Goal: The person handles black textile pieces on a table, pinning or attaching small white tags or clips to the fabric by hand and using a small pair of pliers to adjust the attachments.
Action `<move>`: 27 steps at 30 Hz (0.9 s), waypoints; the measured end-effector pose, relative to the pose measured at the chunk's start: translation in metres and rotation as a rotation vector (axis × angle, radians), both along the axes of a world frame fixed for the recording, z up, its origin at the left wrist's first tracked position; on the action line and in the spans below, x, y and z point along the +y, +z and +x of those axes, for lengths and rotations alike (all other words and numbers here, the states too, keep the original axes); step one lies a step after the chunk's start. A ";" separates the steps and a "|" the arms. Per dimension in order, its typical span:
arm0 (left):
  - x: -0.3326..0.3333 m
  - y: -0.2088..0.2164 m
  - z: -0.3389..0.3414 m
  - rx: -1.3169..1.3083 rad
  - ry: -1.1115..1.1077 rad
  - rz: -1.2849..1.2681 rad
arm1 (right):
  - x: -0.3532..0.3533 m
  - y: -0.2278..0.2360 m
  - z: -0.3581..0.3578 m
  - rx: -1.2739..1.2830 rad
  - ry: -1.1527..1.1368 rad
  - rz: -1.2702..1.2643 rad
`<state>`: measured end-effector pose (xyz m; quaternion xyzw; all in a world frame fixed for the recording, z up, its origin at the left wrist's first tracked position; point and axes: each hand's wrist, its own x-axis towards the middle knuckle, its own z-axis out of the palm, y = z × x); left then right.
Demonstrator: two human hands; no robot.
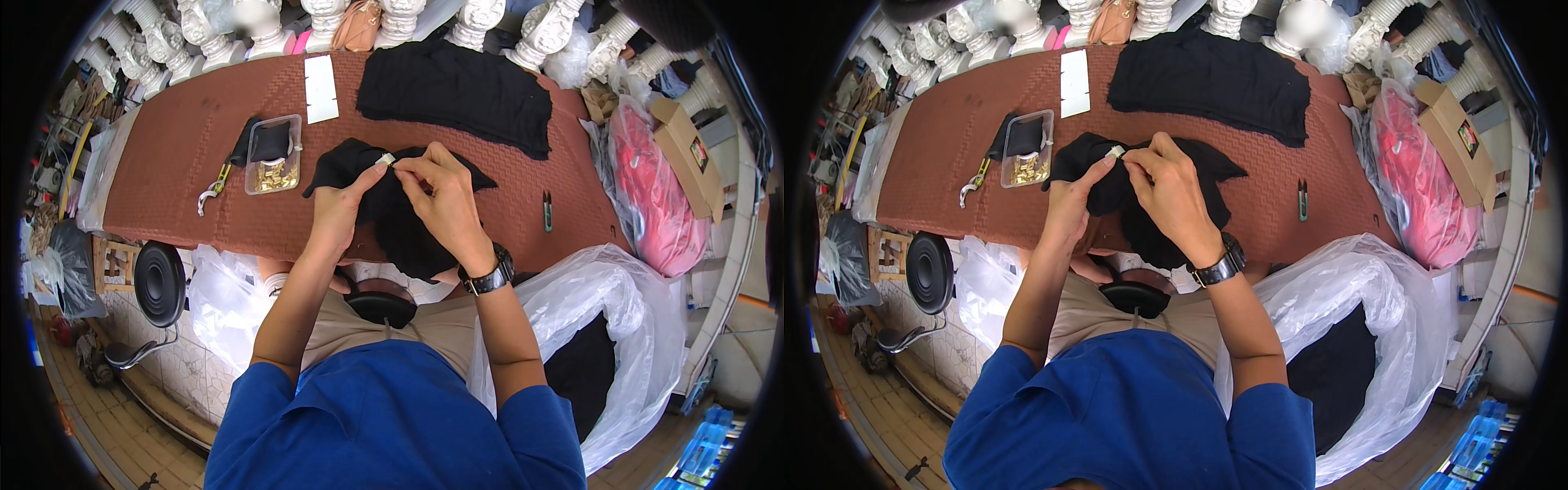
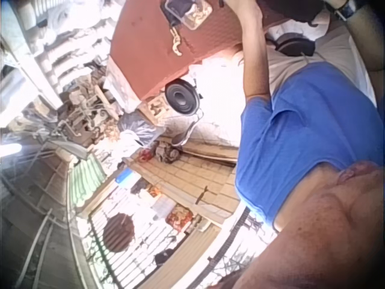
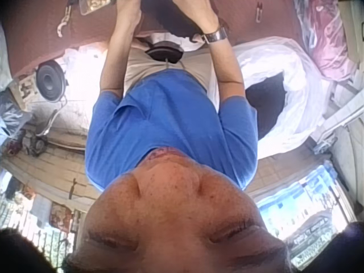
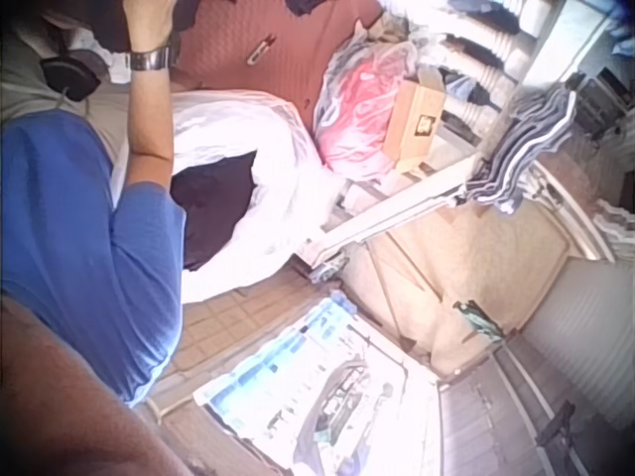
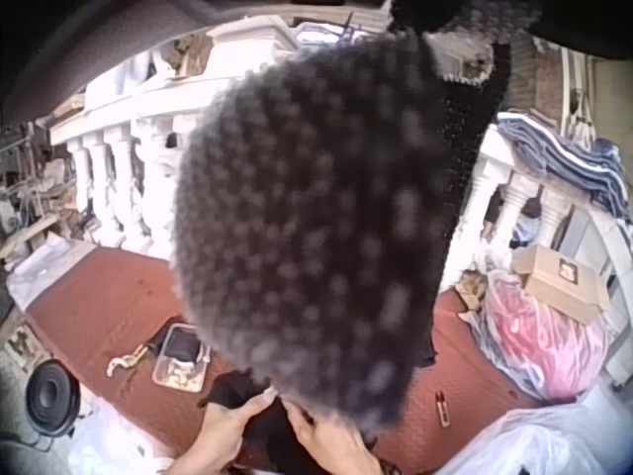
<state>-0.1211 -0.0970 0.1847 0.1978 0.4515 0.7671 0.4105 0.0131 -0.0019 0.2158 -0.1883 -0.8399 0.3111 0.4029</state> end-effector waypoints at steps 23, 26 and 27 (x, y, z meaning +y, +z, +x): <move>0.010 0.002 0.008 0.482 0.232 -0.014 | -0.009 0.015 -0.011 -0.153 -0.092 0.062; 0.010 0.005 0.001 0.527 0.133 0.077 | -0.003 0.027 -0.002 -0.262 -0.004 -0.013; 0.008 0.005 -0.006 0.542 0.110 0.093 | 0.004 0.032 -0.001 -0.205 0.048 -0.024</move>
